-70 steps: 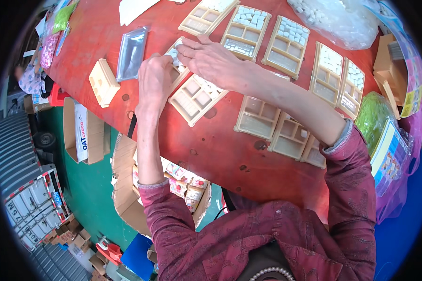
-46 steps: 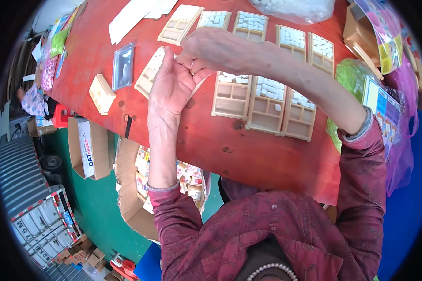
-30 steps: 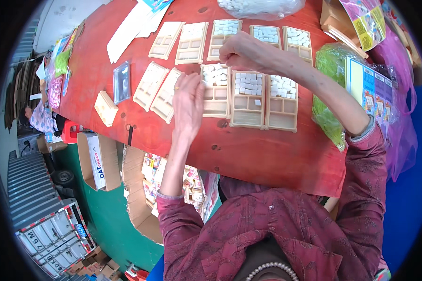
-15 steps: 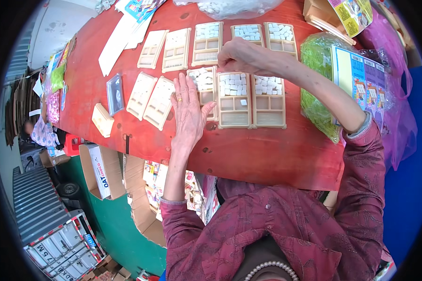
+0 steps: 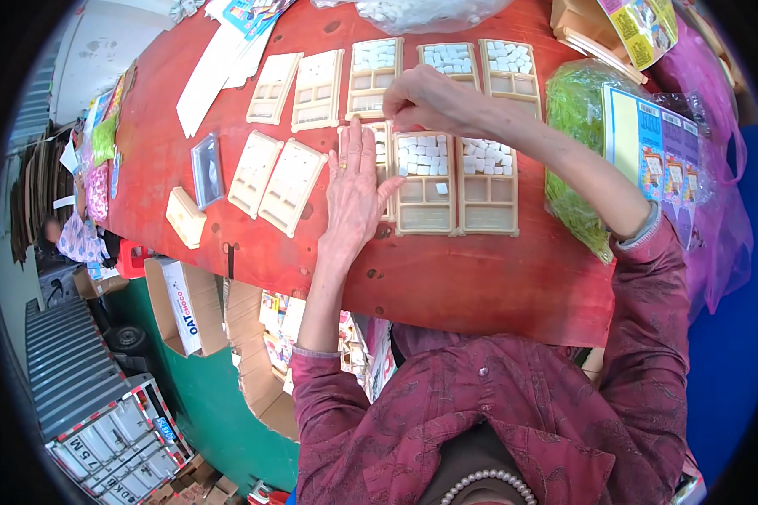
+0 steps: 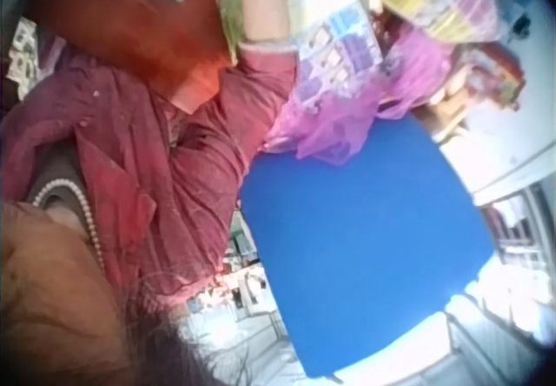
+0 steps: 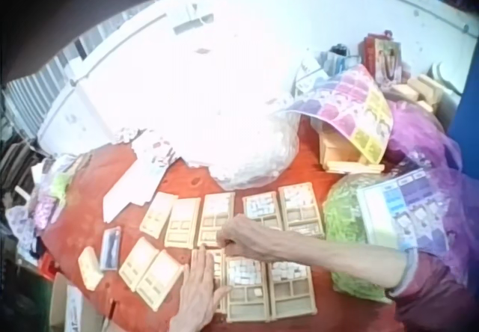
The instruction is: Sort white cube-shaped objects into separate compartments within wooden trays.
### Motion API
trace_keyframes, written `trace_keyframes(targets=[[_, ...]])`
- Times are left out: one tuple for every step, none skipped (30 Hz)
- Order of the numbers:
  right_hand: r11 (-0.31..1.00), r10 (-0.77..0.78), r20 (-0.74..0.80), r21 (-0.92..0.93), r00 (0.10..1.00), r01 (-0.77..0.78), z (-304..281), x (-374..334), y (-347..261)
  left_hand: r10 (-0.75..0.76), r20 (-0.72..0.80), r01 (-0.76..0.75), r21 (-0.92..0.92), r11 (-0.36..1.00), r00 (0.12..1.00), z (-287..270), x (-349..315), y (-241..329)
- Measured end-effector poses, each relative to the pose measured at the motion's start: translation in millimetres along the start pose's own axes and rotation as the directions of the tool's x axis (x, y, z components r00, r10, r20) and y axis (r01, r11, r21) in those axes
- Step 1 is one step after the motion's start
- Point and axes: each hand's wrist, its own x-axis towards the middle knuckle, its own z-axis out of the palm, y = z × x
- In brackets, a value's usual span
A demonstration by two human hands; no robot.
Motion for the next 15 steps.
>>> trace_keyframes(targets=[[1.0, 0.0, 0.001, 0.003, 1.0, 0.0, 6.2, 4.5, 3.6, -0.011, 0.002, 0.011, 0.012, 1.0, 1.0, 1.3, -0.7, -0.8], [0.999, -0.049, -0.073, 0.01, 0.996, 0.05, 12.5, 8.6, 7.8, -0.017, 0.002, 0.017, 0.022, 1.0, 1.0, 2.2, 0.2, 0.0], [0.995, -0.097, -0.147, 0.013, 0.984, 0.1, 17.9, 11.9, 12.0, -0.014, 0.003, 0.014, 0.02, 1.0, 1.0, 2.7, 1.4, 1.1], [0.995, -0.098, -0.145, 0.017, 0.985, 0.102, 23.3, 16.5, 12.5, -0.02, -0.002, 0.02, 0.007, 1.0, 1.0, 2.4, 0.5, 0.7], [0.996, -0.084, -0.088, -0.041, 0.993, 0.081, 28.1, 20.7, 13.0, -0.026, -0.006, 0.026, -0.006, 1.0, 1.0, 2.4, -0.3, 0.1], [0.993, -0.066, -0.031, -0.1, 0.997, 0.063, 32.2, 23.2, 13.6, -0.03, -0.006, 0.03, -0.005, 1.0, 1.0, 3.2, -1.0, -0.8], [0.993, -0.065, -0.03, -0.101, 0.997, 0.062, 38.1, 23.0, 18.7, -0.022, -0.012, 0.022, -0.002, 1.0, 1.0, 4.5, -0.5, -1.3], [0.978, -0.1, -0.07, -0.192, 0.992, 0.085, 44.9, 22.7, 23.3, -0.013, -0.018, 0.013, 0.001, 1.0, 1.0, 5.1, 0.0, -1.0], [0.954, -0.139, -0.106, -0.282, 0.985, 0.104, 49.7, 22.3, 28.7, -0.012, -0.019, 0.012, -0.001, 1.0, 1.0, 5.1, 0.7, -0.1], [0.954, -0.138, -0.102, -0.282, 0.985, 0.104, 51.4, 21.8, 30.1, -0.027, -0.018, 0.027, -0.015, 1.0, 0.999, 4.1, 0.5, 1.3], [0.958, -0.144, -0.131, -0.267, 0.981, 0.105, 52.3, 20.4, 31.9, -0.04, -0.017, 0.04, -0.029, 0.999, 0.999, 3.7, 0.4, 2.3], [0.962, -0.15, -0.16, -0.253, 0.976, 0.106, 53.0, 19.3, 33.7, -0.042, -0.017, 0.041, -0.032, 0.999, 0.999, 4.3, 0.8, 2.4], [0.962, -0.152, -0.155, -0.249, 0.976, 0.11, 50.9, 21.0, 27.7, -0.033, -0.031, 0.032, -0.041, 0.999, 0.999, 4.4, -0.5, 1.1], [0.961, -0.089, -0.091, -0.271, 0.992, 0.061, 46.9, 22.4, 22.6, -0.023, -0.045, 0.021, -0.049, 0.999, 0.999, 4.5, -2.0, -0.4], [0.955, -0.024, -0.028, -0.295, 0.999, 0.015, 44.0, 23.9, 17.0, -0.03, -0.045, 0.028, -0.049, 0.998, 0.999, 4.6, -4.0, -2.0]])
